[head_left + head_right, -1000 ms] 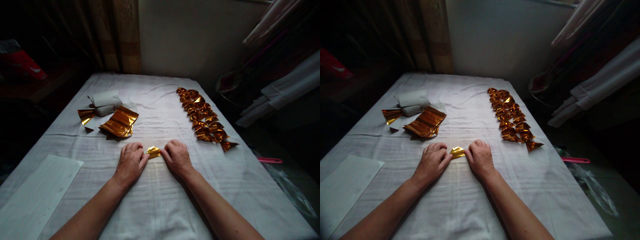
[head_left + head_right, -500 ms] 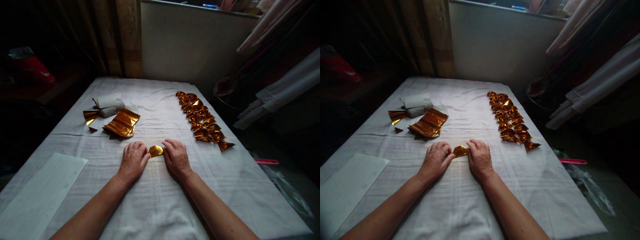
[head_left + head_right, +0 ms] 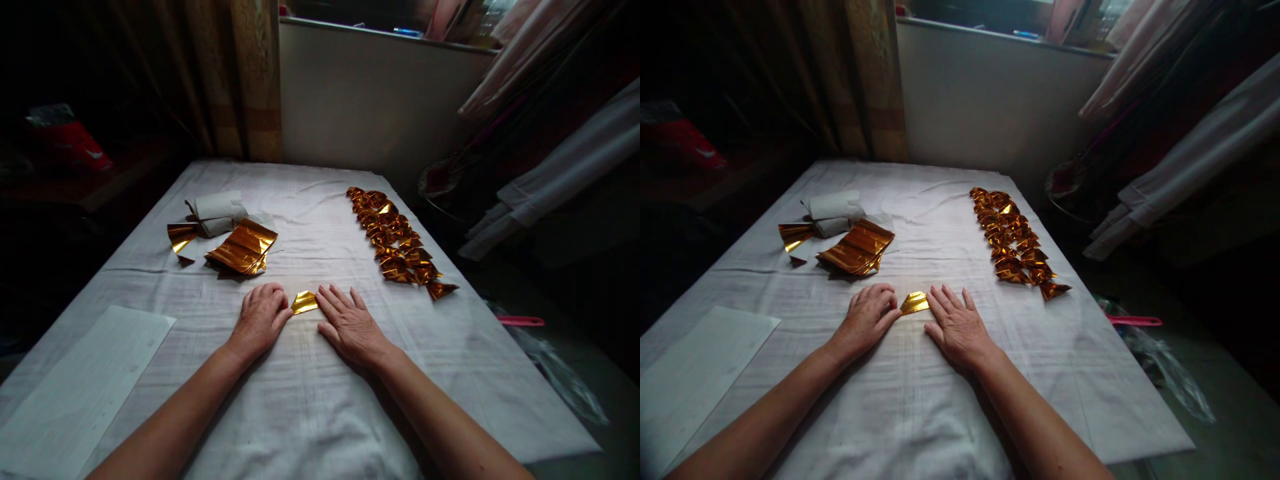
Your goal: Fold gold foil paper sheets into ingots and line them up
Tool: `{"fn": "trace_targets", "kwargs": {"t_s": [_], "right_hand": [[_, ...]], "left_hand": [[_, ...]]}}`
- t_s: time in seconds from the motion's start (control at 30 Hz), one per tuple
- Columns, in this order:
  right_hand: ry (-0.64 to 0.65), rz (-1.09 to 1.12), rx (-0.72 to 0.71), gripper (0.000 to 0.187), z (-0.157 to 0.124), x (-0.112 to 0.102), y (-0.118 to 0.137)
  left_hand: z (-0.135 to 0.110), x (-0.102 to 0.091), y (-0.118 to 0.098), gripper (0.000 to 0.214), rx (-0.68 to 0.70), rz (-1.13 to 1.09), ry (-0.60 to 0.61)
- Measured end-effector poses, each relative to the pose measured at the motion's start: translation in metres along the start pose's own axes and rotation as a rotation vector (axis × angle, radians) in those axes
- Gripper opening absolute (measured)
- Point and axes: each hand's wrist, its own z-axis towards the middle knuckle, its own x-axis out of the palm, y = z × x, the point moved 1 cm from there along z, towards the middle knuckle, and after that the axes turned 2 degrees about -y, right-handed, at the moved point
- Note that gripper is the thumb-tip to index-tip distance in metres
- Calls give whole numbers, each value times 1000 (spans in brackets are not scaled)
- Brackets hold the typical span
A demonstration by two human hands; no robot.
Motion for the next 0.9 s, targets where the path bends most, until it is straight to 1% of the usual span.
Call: {"fn": "trace_targets", "kwargs": {"t_s": [0.17, 0.27, 0.37, 0.43, 0.5, 0.57, 0.63, 0.73, 0.9], "right_hand": [[6, 4, 26, 58, 0, 1, 2], [-11, 4, 45, 58, -1, 2, 5], [-48, 8, 81, 58, -2, 4, 10], [-64, 17, 108, 60, -2, 6, 13], [-72, 27, 126, 61, -2, 8, 15], [-76, 34, 127, 61, -1, 9, 16], [-80, 35, 120, 60, -1, 9, 16], [-81, 30, 117, 59, -1, 9, 15], [-87, 41, 122, 60, -1, 8, 16]], "left_hand": [[-4, -7, 13, 5, -10, -6, 25], [-6, -11, 16, 6, -25, -8, -13], [-7, -8, 6, 16, 14, 6, -132], [-8, 0, -7, 27, 112, 31, -163], [-9, 11, -19, 34, 218, 71, -83], [-12, 21, -24, 41, 259, 133, 16], [-14, 27, -23, 48, 275, 183, 70], [-20, 27, -16, 54, 283, 235, 101], [-31, 15, -2, 60, 258, 283, 162]]}}
